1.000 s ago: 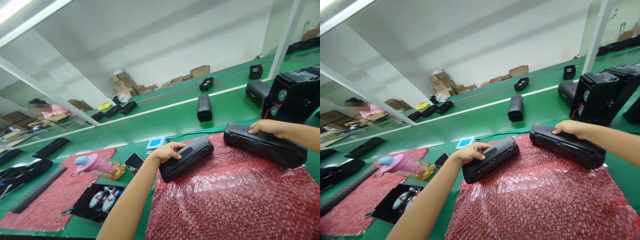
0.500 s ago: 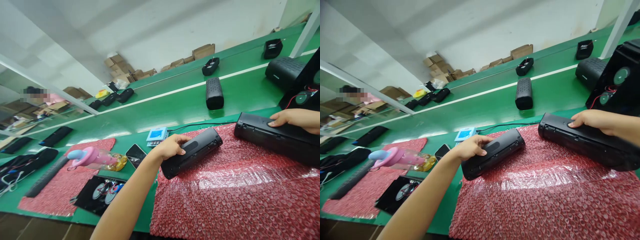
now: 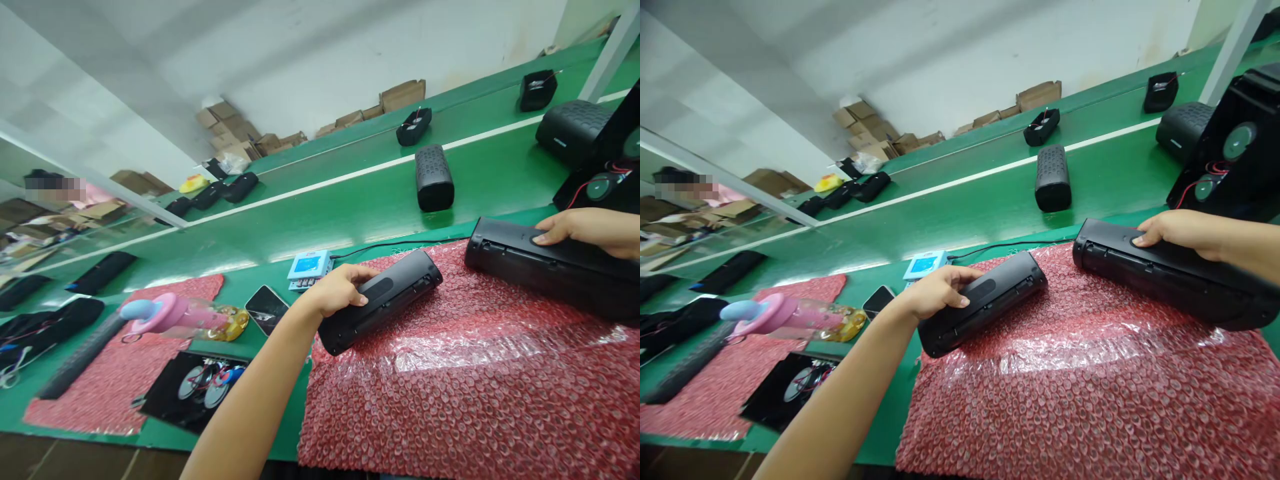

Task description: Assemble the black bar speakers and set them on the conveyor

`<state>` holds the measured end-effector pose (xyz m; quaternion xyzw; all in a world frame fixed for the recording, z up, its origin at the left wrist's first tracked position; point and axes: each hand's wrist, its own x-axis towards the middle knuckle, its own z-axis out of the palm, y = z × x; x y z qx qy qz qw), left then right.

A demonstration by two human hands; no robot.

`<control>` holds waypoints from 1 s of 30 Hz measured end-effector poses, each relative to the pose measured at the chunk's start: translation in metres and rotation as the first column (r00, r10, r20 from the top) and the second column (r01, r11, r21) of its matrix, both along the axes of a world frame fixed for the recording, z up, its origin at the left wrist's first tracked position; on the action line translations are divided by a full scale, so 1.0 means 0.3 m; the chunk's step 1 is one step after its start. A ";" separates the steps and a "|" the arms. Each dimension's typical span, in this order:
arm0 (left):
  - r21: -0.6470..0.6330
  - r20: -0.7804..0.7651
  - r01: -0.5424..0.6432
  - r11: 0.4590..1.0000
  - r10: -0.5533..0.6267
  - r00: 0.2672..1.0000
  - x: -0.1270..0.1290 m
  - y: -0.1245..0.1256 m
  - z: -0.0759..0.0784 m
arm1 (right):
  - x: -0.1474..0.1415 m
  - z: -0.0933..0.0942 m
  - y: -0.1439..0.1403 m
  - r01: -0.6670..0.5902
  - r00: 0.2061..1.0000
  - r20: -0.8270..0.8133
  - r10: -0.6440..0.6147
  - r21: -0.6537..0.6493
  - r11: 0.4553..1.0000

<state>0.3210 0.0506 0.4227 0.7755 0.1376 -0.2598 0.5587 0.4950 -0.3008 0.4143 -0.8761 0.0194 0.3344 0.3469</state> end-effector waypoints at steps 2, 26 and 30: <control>-0.018 0.001 -0.012 1.000 0.012 1.000 -0.001 0.001 -0.001 | 0.015 -0.012 -0.006 0.090 0.974 -0.215 -0.069 0.089 0.992; -0.064 0.002 -0.109 0.992 0.110 0.994 -0.013 0.025 -0.010 | 0.019 -0.018 -0.010 0.012 0.992 -0.130 0.003 0.115 0.993; -0.071 0.000 -0.110 0.991 0.110 0.994 -0.014 0.024 -0.007 | 0.014 -0.013 -0.005 0.105 0.978 -0.192 -0.079 0.126 0.986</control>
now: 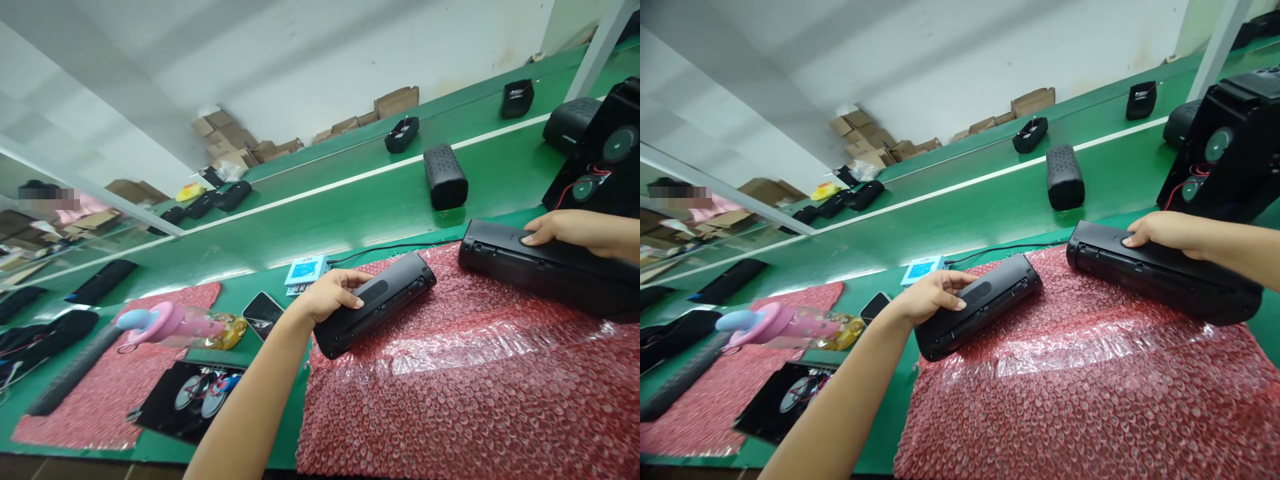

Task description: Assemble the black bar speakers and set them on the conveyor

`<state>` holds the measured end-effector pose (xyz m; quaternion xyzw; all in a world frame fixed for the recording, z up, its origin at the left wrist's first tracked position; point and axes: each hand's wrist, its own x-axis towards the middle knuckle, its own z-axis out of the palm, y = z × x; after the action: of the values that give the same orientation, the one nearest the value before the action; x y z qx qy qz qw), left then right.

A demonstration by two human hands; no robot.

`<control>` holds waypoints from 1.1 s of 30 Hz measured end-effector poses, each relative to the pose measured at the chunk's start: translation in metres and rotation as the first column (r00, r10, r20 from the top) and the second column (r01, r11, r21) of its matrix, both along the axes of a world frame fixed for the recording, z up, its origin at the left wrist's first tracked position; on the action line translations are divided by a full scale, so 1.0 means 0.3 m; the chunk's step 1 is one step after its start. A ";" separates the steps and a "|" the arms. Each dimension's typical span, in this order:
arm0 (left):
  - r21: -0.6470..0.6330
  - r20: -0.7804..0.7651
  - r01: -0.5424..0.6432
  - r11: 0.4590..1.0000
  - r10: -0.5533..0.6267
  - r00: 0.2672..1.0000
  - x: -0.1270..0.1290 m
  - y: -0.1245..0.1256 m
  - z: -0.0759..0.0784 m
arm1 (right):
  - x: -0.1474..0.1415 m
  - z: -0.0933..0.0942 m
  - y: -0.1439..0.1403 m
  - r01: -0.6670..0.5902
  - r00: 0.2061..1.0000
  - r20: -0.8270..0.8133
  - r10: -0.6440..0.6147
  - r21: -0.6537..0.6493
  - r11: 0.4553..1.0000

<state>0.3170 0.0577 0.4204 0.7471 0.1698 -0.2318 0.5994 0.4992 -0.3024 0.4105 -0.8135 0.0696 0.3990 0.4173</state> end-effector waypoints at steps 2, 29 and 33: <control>-0.004 -0.001 -0.002 1.000 0.002 1.000 0.000 0.000 0.000 | -0.002 0.002 0.001 0.021 1.000 -0.023 -0.020 0.011 1.000; -0.072 0.001 -0.042 0.996 0.043 0.999 -0.004 -0.002 -0.004 | -0.008 0.007 -0.001 0.000 1.000 -0.026 0.000 0.026 1.000; -0.074 0.000 -0.047 0.996 0.047 0.999 -0.003 -0.004 -0.005 | -0.009 0.008 0.004 -0.027 1.000 0.006 0.027 0.016 1.000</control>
<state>0.3160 0.0566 0.4190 0.7203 0.1781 -0.2233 0.6321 0.4965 -0.3011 0.4129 -0.8122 0.0541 0.4026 0.4188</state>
